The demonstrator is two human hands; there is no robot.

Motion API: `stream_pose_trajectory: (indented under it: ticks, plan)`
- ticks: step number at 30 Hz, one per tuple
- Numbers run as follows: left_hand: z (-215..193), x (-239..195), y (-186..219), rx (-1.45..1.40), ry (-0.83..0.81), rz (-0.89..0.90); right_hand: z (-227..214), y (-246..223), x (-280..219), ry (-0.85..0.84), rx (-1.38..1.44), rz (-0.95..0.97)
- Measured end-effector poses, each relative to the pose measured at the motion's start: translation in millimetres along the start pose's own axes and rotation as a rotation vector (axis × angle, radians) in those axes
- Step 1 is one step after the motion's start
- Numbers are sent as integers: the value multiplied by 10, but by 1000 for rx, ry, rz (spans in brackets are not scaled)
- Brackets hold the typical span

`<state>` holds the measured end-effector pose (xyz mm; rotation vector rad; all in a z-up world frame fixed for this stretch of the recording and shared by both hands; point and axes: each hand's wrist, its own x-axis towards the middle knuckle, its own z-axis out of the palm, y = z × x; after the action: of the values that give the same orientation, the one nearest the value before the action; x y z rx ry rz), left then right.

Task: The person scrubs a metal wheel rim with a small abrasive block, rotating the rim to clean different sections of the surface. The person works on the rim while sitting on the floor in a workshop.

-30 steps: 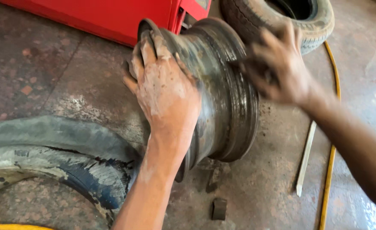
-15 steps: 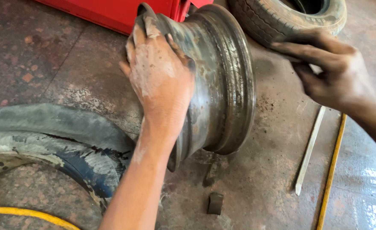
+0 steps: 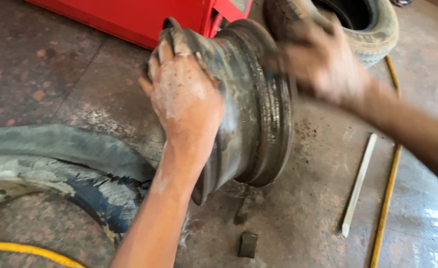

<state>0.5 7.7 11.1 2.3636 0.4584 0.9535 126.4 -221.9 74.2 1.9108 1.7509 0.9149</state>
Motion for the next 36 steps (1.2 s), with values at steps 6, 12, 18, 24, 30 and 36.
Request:
stream_pose_trajectory:
  ticks: [6, 12, 18, 24, 30, 36]
  plan:
    - [32, 74, -5, 44, -4, -15, -51, -12, 212, 56, 190, -34]
    - [32, 21, -28, -47, -37, -31, 72, 115, 135, 102, 169, -110]
    - [16, -6, -38, 67, 14, 22, 258, 315, 480, 30, 315, -31]
    - [-76, 9, -16, 1, -34, -22, 126, 72, 118, 66, 385, 17]
    - [-25, 69, 0, 75, -52, -22, 525, 272, 367, 102, 529, 142]
    - [-2, 134, -86, -52, -82, -43, 134, -183, -8, 234, 517, 64]
